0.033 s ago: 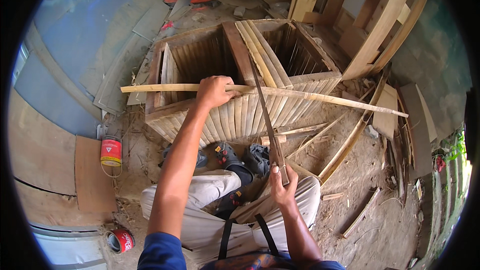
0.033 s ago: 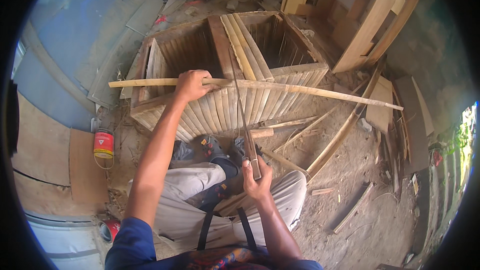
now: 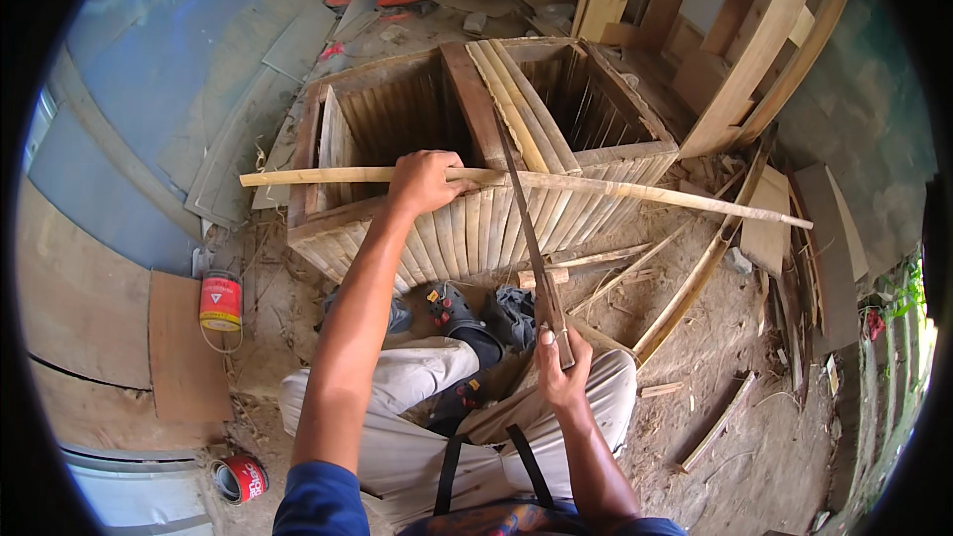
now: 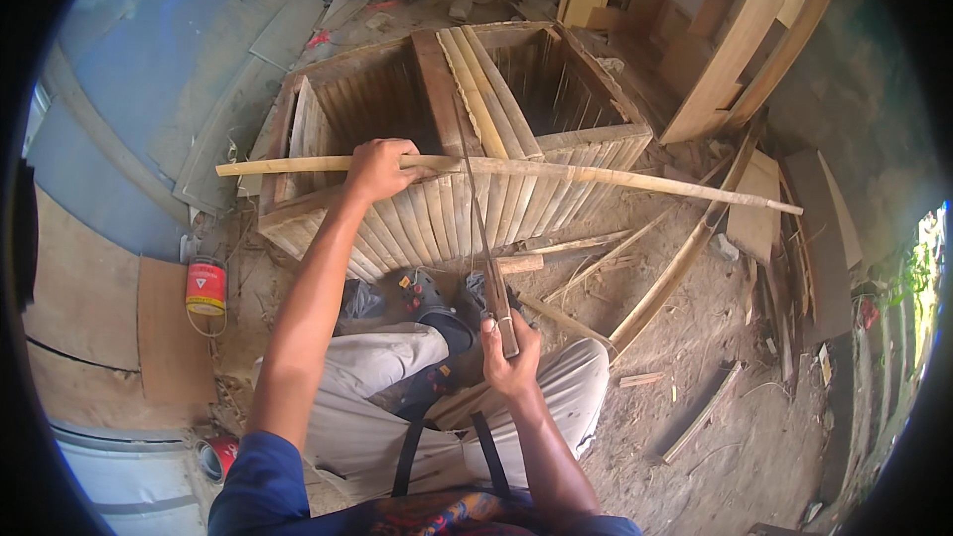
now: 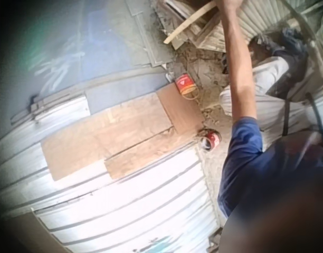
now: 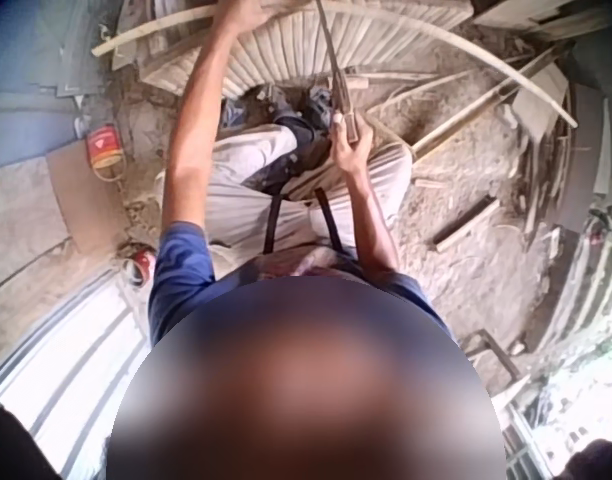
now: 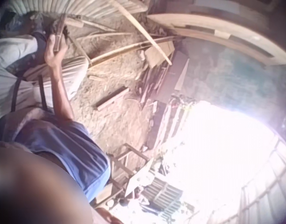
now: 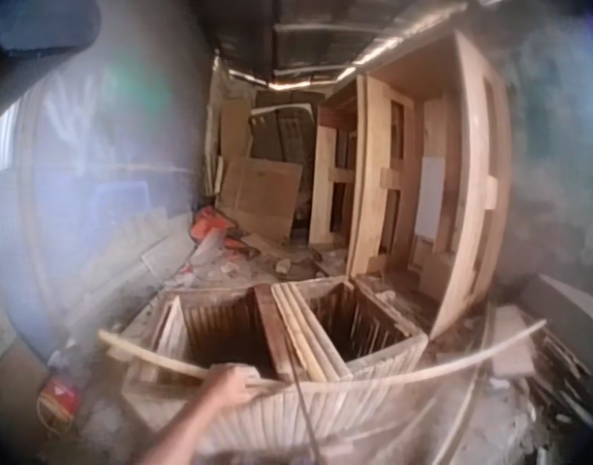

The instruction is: The person cuts a wooden stick with a hand saw, then uses a knife to shave and smooth the stick. The person places the stick into a wooden structure and taps it into place with a hammer.

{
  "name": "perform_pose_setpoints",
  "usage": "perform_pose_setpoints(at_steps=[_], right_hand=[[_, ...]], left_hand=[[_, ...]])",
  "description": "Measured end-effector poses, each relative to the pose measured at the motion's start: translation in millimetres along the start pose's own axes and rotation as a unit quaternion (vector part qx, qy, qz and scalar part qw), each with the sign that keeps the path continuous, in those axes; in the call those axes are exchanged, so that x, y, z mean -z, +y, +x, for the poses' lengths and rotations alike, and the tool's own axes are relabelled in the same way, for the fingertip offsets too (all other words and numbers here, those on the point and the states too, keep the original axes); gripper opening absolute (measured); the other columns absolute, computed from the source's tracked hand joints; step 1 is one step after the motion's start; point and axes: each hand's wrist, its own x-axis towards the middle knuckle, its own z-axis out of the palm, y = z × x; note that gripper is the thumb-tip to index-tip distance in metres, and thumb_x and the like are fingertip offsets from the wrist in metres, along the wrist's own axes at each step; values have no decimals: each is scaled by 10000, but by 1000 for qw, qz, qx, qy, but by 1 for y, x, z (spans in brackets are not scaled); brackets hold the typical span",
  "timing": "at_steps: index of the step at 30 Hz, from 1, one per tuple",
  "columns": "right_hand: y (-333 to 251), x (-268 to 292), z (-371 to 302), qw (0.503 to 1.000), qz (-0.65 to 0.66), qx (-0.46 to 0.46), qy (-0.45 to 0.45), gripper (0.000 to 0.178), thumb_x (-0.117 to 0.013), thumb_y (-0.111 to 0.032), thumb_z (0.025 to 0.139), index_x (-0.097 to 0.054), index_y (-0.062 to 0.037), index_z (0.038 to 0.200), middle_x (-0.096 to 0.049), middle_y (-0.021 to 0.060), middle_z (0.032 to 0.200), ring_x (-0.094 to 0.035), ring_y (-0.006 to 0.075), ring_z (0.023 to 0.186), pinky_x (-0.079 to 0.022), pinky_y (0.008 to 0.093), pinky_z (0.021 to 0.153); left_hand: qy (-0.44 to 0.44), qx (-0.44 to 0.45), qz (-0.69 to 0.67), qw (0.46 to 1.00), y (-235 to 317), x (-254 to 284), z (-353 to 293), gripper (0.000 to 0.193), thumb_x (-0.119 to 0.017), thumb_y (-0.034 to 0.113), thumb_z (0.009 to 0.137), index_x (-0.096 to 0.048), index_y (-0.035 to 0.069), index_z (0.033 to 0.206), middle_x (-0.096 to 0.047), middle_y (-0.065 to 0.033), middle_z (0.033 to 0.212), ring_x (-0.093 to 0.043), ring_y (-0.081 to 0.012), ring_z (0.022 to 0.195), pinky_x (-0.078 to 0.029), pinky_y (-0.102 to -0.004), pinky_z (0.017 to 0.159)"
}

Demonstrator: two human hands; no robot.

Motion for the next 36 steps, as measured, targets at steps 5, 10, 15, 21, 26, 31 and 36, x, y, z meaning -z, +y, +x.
perform_pose_setpoints(at_steps=[5,10,15,21,26,31,36], right_hand=[[-7,-2,16,1000,10,17,-2,293,-597,-267,966,-583,-1,845,-516,-10,575,-464,60,534,-359,256,474],[-8,-6,35,1000,-4,16,-9,298,-593,-261,973,-563,-11,815,-517,-16,582,-464,54,547,-364,254,485],[-3,-13,40,1000,-25,-13,-13,315,-603,-267,974,-556,-14,792,-508,-26,606,-445,50,574,-363,250,501],[-2,-18,38,1000,-6,-6,-16,336,-611,-289,971,-553,-18,783,-504,-16,603,-442,65,572,-366,269,502],[0,0,21,999,-43,-19,-20,316,-601,-277,974,-575,-11,804,-531,0,605,-472,71,560,-369,275,490],[-8,21,-2,998,-48,25,-33,294,-591,-264,976,-630,22,920,-544,-11,602,-510,58,558,-386,234,499],[-20,-5,63,998,19,-61,6,319,-592,-279,989,-618,4,843,-518,-17,610,-472,66,569,-364,257,496]], left_hand=[[-1,17,-19,1000,-6,3,11,289,-798,353,740,-717,114,882,-713,-115,810,-687,-343,784,-536,-430,679],[-35,79,-18,996,-6,0,18,369,-787,442,755,-725,102,885,-711,-145,787,-697,-337,787,-538,-429,697],[-61,117,-19,991,-2,-2,17,485,-728,564,776,-731,92,889,-715,-149,793,-699,-341,814,-539,-433,725],[18,244,73,967,15,-22,25,606,-446,556,965,-727,59,762,-709,-191,796,-698,-367,801,-550,-473,736],[112,197,135,965,13,-36,22,563,-409,405,1012,-716,75,676,-685,-181,689,-688,-370,660,-562,-473,644],[168,156,162,960,7,-45,20,530,-430,363,1010,-705,102,640,-679,-153,647,-674,-339,565,-564,-445,576],[213,119,176,954,7,-48,18,505,-453,339,1003,-702,97,637,-675,-151,642,-670,-339,567,-562,-441,579]])
